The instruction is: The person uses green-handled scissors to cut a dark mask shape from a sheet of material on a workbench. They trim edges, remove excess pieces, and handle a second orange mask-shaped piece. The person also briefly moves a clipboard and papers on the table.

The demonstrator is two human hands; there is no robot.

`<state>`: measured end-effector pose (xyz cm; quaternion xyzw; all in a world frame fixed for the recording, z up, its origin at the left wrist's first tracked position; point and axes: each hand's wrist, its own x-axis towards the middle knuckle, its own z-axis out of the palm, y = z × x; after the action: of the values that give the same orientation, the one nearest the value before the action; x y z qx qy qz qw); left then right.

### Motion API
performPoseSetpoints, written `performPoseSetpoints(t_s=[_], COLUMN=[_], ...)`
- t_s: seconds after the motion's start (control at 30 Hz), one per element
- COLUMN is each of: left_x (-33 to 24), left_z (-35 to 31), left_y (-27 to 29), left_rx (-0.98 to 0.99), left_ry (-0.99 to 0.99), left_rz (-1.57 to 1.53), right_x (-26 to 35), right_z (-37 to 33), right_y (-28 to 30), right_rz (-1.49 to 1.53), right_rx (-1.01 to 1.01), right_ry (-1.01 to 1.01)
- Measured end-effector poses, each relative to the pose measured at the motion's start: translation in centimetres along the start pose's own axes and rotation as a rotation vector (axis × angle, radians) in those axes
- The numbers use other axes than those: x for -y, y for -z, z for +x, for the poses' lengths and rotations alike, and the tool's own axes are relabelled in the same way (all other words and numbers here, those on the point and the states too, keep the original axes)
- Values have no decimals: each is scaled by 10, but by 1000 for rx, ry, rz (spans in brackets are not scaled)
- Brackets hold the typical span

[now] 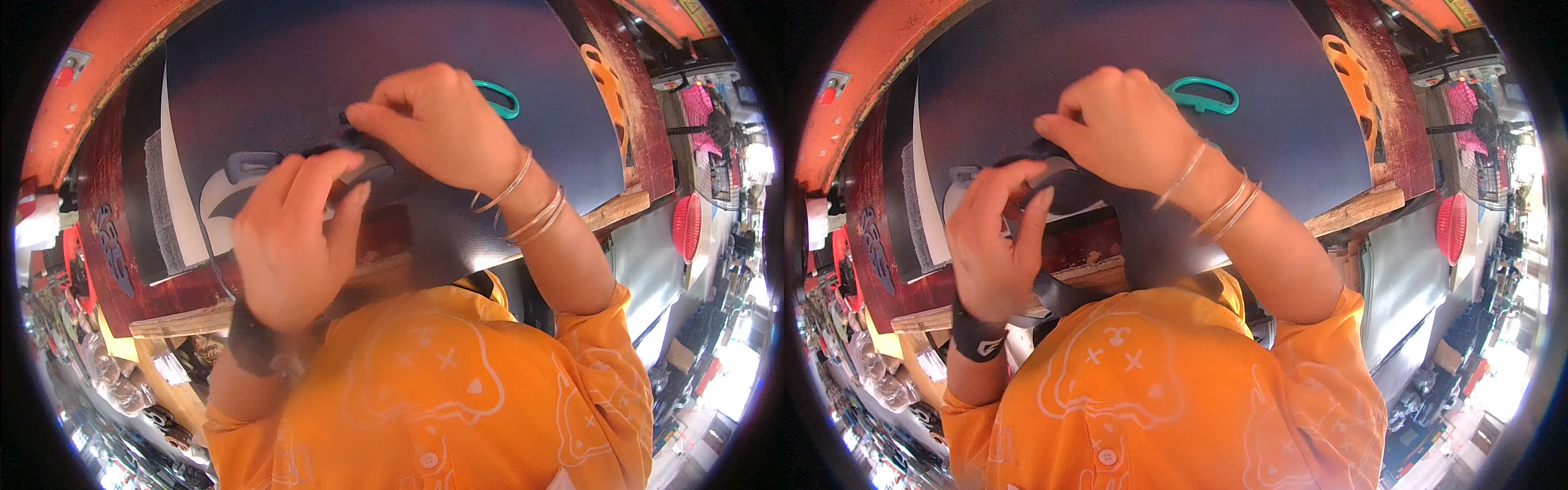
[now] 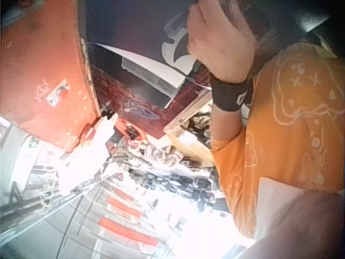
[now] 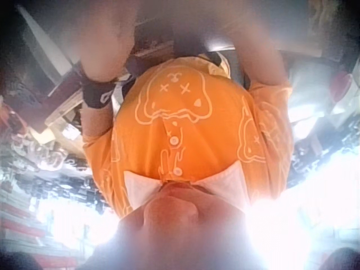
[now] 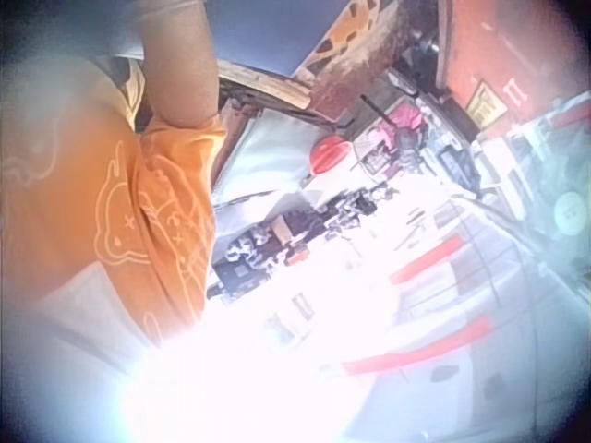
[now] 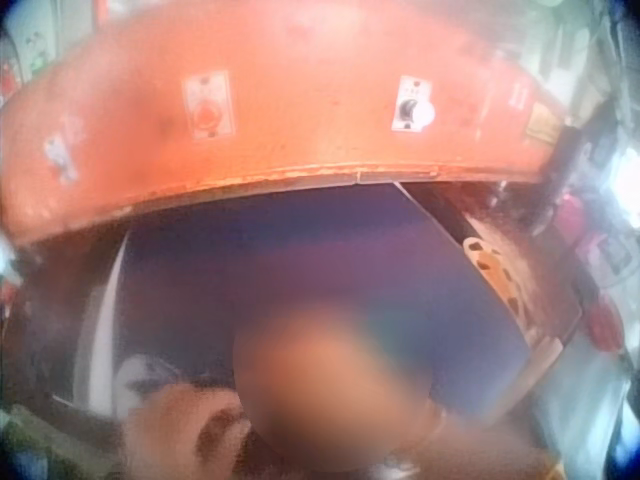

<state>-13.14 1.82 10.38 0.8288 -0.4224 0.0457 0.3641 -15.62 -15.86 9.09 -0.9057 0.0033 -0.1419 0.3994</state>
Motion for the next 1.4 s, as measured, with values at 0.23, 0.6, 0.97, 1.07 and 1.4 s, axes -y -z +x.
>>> performPoseSetpoints(t_s=[0.23, 0.6, 0.97, 1.07, 1.4], left_x=[8, 49, 62, 71, 76], left_z=[31, 44, 31, 28, 56], left_y=[21, 17, 22, 19, -2], left_rx=[5, -288, -236, -313, -351], left_ry=[-50, -492, -305, 152, 359], left_rz=[81, 312, 177, -217, -526], right_x=[27, 7, 2, 13, 28], right_z=[9, 55, 93, 90, 19], right_y=[11, -26, -47, -32, -45], right_rz=[533, 28, -16, 526, 207], right_rx=[-132, -139, 107, 2, -185], right_ry=[-32, -143, -171, -160, 126])
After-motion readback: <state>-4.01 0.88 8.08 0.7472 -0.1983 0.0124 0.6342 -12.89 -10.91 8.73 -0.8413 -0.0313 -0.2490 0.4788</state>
